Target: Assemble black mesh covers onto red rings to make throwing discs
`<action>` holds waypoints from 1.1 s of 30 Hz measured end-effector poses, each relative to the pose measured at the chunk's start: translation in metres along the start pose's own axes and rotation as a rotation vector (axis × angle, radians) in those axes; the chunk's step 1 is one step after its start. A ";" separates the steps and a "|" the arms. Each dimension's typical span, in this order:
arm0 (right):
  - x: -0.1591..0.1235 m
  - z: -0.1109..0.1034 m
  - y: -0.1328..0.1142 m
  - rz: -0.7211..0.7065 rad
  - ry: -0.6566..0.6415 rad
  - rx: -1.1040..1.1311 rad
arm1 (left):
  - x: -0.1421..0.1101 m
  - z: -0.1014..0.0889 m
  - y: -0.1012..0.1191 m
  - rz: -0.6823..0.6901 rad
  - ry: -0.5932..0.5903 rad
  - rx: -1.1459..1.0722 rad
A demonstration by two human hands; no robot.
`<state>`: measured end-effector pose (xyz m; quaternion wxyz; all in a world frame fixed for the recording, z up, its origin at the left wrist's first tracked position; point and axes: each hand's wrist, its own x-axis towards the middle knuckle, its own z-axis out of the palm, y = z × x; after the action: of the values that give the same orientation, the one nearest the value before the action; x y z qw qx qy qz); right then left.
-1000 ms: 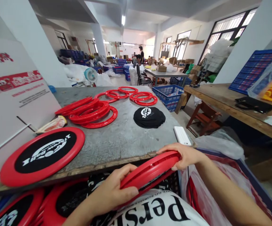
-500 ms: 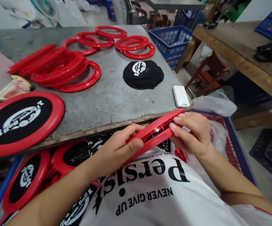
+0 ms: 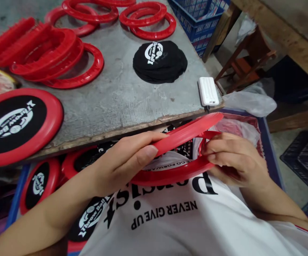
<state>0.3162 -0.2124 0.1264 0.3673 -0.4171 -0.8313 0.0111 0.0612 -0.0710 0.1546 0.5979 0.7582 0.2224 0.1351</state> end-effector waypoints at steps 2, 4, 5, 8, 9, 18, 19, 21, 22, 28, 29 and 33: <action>0.001 0.001 0.001 0.028 -0.003 0.001 | 0.003 -0.004 0.000 -0.027 -0.046 -0.059; 0.001 0.001 0.002 0.064 0.019 0.006 | 0.005 -0.008 -0.003 -0.094 -0.047 -0.167; 0.001 0.001 0.003 0.078 0.039 0.009 | 0.006 -0.010 -0.004 -0.130 -0.029 -0.220; -0.002 0.003 0.006 0.091 0.097 0.048 | 0.008 -0.015 -0.009 -0.173 0.052 -0.300; -0.003 0.003 0.007 0.095 0.111 0.079 | 0.009 -0.016 -0.010 -0.177 0.069 -0.303; -0.007 -0.003 0.019 0.135 0.175 0.345 | 0.025 -0.021 -0.008 0.012 0.221 0.147; -0.007 -0.005 0.021 0.130 0.198 0.353 | 0.026 -0.019 -0.006 0.011 0.213 0.174; -0.009 -0.007 0.023 0.126 0.204 0.311 | 0.025 -0.014 0.001 -0.019 0.187 0.172; -0.010 -0.008 0.024 0.120 0.177 0.274 | 0.024 -0.011 0.004 -0.037 0.178 0.145; -0.017 -0.010 0.020 0.126 0.223 0.091 | 0.013 -0.005 0.013 -0.093 0.094 0.025; -0.018 -0.011 0.019 0.145 0.245 0.054 | 0.012 -0.006 0.014 -0.100 0.088 0.014; -0.024 -0.010 0.015 0.205 0.221 -0.053 | 0.008 -0.008 0.017 -0.147 0.154 -0.065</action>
<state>0.3422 -0.2221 0.1148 0.4425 -0.5079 -0.7388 -0.0194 0.0672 -0.0634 0.1725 0.6117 0.7073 0.3181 0.1559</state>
